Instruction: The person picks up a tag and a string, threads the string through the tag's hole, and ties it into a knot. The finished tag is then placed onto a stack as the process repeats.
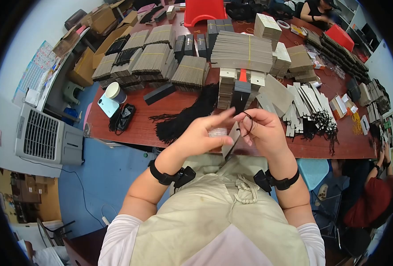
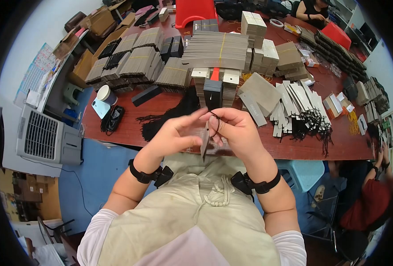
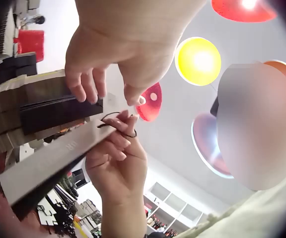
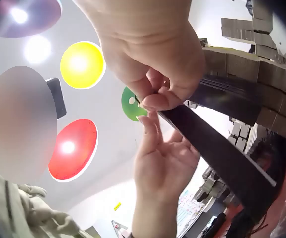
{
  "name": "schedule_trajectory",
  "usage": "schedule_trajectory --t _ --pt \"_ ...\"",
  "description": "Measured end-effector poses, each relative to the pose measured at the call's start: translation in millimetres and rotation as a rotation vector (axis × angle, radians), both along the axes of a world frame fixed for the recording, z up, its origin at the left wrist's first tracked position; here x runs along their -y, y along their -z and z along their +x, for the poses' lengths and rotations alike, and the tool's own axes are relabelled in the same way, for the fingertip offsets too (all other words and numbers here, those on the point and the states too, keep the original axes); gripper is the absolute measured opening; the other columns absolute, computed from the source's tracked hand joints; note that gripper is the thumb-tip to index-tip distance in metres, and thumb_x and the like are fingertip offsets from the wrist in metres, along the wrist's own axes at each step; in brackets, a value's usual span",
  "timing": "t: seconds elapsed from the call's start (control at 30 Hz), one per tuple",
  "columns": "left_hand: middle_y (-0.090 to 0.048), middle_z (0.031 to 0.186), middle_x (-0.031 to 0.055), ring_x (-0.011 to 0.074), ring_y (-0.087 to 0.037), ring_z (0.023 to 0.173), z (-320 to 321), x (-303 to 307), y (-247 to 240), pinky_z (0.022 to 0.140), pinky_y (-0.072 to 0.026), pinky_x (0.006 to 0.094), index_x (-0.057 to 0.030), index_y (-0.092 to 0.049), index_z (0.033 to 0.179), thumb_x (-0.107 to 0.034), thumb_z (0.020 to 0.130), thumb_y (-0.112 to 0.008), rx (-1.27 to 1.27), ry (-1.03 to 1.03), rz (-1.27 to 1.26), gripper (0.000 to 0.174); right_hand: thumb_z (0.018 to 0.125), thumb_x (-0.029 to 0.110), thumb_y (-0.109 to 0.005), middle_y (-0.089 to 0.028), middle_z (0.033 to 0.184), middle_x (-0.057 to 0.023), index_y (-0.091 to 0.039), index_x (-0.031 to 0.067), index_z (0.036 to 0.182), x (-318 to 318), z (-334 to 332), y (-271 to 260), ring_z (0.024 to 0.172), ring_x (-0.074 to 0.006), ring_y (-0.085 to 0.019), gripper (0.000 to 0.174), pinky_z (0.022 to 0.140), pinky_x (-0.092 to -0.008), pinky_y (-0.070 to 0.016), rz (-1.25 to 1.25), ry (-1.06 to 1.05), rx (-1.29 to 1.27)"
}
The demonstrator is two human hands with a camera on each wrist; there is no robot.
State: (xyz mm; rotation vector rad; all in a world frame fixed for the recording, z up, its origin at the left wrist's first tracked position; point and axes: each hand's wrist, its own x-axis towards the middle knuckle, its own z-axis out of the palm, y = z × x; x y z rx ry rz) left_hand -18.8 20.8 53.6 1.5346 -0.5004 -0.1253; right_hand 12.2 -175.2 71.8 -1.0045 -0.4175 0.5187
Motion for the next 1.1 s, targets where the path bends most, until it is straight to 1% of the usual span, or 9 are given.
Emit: schedule_trajectory --t 0.03,0.1,0.2,0.37,0.53,0.67,0.9,0.97,1.1 --pt "-0.065 0.105 0.0089 0.0115 -0.058 0.097 -5.5 0.7 2.6 0.088 -0.0448 0.0284 -0.0078 -0.050 0.129 -0.011 0.074 -0.074 -0.119 0.019 0.076 0.060 0.089 0.011 -0.058 -0.062 0.073 -0.0041 -0.064 -0.0022 0.099 -1.4 -0.2 0.6 0.058 -0.0070 -0.055 0.018 0.051 -0.0199 -0.0438 -0.034 0.002 -0.002" --pt "-0.065 0.101 0.0075 0.0149 -0.059 0.093 -10.3 9.1 -1.7 0.084 -0.0465 0.0284 -0.0030 -0.058 0.117 -0.001 0.072 -0.072 0.154 -0.061 0.294 0.048 0.089 0.011 -0.059 -0.062 0.073 -0.0039 -0.064 -0.0024 0.100 -4.6 -1.0 2.0 0.058 -0.0070 -0.055 0.019 0.052 -0.0203 -0.0444 -0.103 0.005 -0.006" --pt "-0.066 0.094 0.0071 0.0156 -0.060 0.087 -2.7 13.6 23.1 0.081 -0.0470 0.0281 -0.0029 -0.065 0.102 -0.006 0.068 -0.077 0.126 -0.134 0.154 0.037 0.086 0.006 -0.058 -0.063 0.074 -0.0037 -0.064 -0.0034 0.098 -0.2 2.2 -0.9 0.059 -0.0077 -0.056 0.016 0.054 -0.0205 -0.0456 -0.270 0.026 0.084" --pt "-0.066 0.095 0.0060 0.0159 -0.060 0.087 -0.2 8.3 32.2 0.078 -0.0474 0.0278 -0.0052 -0.066 0.101 -0.007 0.063 -0.080 0.121 -0.266 0.408 0.041 0.083 0.002 -0.056 -0.062 0.070 -0.0046 -0.065 -0.0019 0.091 18.9 -1.0 -51.0 0.063 -0.0068 -0.055 0.013 0.055 -0.0223 -0.0443 -0.832 0.306 0.443" --pt "-0.064 0.102 0.0069 0.0135 -0.060 0.091 6.6 7.6 44.6 0.080 -0.0492 0.0265 0.0005 -0.064 0.105 0.003 0.065 -0.077 0.029 -0.205 0.218 0.042 0.086 0.009 -0.055 -0.058 0.064 -0.0041 -0.060 -0.0015 0.085 3.5 -6.0 -25.9 0.056 -0.0107 -0.049 0.012 0.052 -0.0261 -0.0389 -0.564 0.259 0.476" --pt "-0.062 0.104 0.0070 0.0137 -0.061 0.092 7.8 0.9 63.2 0.080 -0.0517 0.0248 0.0037 -0.060 0.110 0.011 0.068 -0.071 -0.335 -0.157 0.012 0.044 0.086 0.020 -0.060 -0.052 0.061 0.0003 -0.060 -0.0012 0.073 6.6 12.5 16.3 0.060 -0.0079 -0.043 0.025 0.056 -0.0250 -0.0365 -0.980 -0.099 0.399" --pt "-0.066 0.096 0.0015 0.0066 -0.058 0.086 12.4 -4.3 58.7 0.078 -0.0486 0.0237 -0.0037 -0.066 0.106 -0.002 0.062 -0.080 -0.355 -0.199 0.032 0.047 0.084 0.016 -0.061 -0.051 0.060 0.0011 -0.058 -0.0018 0.067 -0.3 15.4 21.1 0.059 -0.0071 -0.043 0.025 0.053 -0.0258 -0.0358 -0.547 -0.050 0.087" --pt "-0.067 0.097 0.0026 0.0072 -0.059 0.087 9.7 2.3 48.8 0.077 -0.0485 0.0244 -0.0058 -0.067 0.104 -0.005 0.061 -0.081 -0.225 -0.199 0.212 0.046 0.082 0.012 -0.061 -0.047 0.057 0.0003 -0.056 -0.0016 0.066 -5.2 3.1 0.1 0.058 -0.0078 -0.043 0.022 0.051 -0.0271 -0.0350 -0.611 -0.073 0.683" --pt "-0.064 0.098 0.0061 0.0116 -0.059 0.088 11.3 8.4 22.9 0.078 -0.0480 0.0251 -0.0014 -0.066 0.100 0.007 0.060 -0.075 -0.018 -0.251 0.255 0.042 0.080 0.008 -0.062 -0.045 0.057 0.0000 -0.052 -0.0010 0.062 8.9 12.8 -2.2 0.056 -0.0070 -0.039 0.022 0.049 -0.0264 -0.0307 -0.459 -0.122 0.505"
